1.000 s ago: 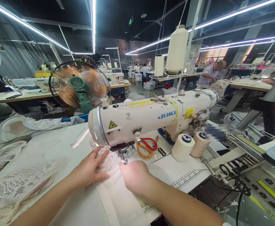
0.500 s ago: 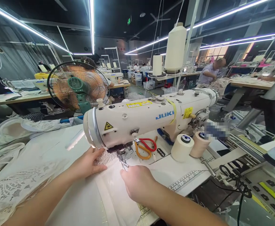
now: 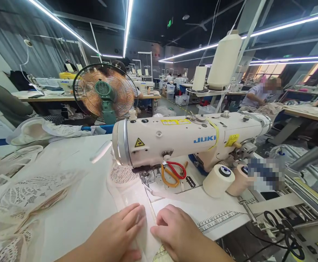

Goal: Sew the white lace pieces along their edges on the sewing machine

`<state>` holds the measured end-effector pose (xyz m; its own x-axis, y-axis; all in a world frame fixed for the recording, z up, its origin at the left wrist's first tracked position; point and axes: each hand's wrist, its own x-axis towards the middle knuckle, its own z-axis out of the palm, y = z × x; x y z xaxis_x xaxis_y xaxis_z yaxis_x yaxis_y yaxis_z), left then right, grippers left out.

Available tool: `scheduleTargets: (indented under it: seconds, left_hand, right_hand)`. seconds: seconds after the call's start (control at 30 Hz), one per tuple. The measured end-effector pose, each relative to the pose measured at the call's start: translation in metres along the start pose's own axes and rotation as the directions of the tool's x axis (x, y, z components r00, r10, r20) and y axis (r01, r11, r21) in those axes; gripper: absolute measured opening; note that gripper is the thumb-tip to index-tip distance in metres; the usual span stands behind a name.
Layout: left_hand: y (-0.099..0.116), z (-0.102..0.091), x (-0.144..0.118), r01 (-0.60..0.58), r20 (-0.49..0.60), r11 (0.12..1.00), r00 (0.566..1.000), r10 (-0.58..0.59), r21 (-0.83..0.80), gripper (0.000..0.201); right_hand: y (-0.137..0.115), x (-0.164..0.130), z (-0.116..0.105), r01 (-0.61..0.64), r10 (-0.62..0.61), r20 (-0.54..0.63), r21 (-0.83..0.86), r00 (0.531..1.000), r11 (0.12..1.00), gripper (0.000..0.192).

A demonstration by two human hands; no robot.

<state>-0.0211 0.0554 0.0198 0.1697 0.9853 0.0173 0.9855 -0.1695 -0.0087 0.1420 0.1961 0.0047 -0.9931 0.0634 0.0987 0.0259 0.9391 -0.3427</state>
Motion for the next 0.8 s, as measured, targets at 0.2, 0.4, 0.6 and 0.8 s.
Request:
scheduleTargets:
  seconds: [0.2,0.4,0.6,0.8]
  left_hand:
    - [-0.005,0.000,-0.002,-0.071,-0.048,0.997,0.996,0.072,0.027,0.055]
    - [-0.006,-0.008,0.003,-0.151,0.014,0.987,0.989,0.150,0.052,0.041]
    - [-0.009,-0.009,0.007,-0.172,-0.073,0.979,0.981,0.181,0.114,0.040]
    - [-0.019,0.001,0.010,-0.123,-0.149,0.982,0.978,0.145,0.146,0.034]
  right_hand:
    - [0.005,0.000,0.003,0.016,-0.017,-0.020,-0.032,1.000,0.999,0.022]
    - [0.007,0.003,0.003,0.021,-0.021,-0.012,-0.029,1.000,0.999,0.027]
    - [0.009,0.009,0.002,0.015,-0.015,-0.020,-0.023,1.000,1.000,0.025]
    - [0.009,0.021,0.001,0.016,-0.019,-0.035,-0.076,0.999,0.997,0.015]
